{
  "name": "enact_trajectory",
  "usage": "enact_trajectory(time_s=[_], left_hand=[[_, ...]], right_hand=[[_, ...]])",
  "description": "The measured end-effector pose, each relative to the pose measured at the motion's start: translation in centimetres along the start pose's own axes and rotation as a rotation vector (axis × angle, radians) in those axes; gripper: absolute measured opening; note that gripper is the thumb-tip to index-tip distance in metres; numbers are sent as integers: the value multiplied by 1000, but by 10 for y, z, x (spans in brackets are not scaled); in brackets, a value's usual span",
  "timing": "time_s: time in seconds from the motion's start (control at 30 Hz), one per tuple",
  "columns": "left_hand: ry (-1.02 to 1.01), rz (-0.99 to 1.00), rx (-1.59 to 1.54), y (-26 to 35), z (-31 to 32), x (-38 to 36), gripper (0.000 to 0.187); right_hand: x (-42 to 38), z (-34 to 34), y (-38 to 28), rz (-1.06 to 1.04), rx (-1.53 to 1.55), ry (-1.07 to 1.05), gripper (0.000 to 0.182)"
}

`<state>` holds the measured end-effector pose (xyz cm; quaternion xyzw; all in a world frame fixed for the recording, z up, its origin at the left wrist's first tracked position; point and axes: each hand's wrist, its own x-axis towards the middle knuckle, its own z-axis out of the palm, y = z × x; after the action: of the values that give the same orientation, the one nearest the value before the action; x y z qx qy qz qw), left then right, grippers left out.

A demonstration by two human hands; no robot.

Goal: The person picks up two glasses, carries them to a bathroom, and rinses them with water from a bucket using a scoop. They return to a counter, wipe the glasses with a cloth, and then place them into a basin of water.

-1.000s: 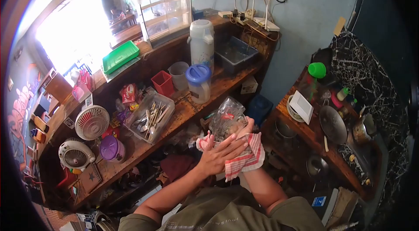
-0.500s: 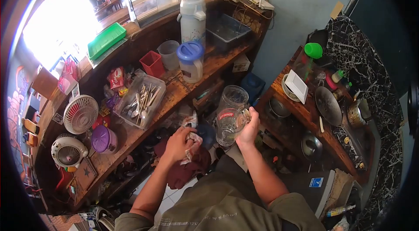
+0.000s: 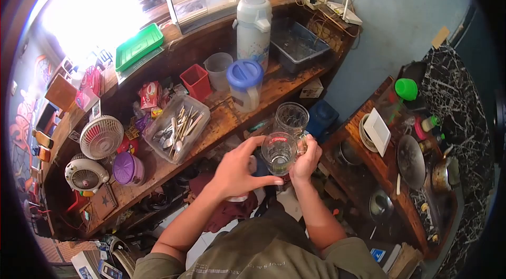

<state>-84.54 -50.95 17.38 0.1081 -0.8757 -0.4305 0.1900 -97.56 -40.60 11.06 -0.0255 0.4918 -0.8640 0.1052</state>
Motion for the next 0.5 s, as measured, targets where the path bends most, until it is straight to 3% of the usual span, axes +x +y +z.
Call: enact_trajectory(time_s=[0.13, 0.3, 0.4, 0.5], left_hand=[[6, -65, 14, 1, 27, 63, 73], [25, -35, 128, -11, 58, 144, 63], [-5, -12, 144, -16, 74, 191, 61], [-51, 50, 175, -18, 81, 234, 62]], right_hand=[[42, 9, -1, -119, -171, 76, 38], [125, -8, 4, 24, 64, 84, 41], [180, -20, -2, -125, -101, 4, 42], [236, -47, -2, -7, -11, 113, 41]])
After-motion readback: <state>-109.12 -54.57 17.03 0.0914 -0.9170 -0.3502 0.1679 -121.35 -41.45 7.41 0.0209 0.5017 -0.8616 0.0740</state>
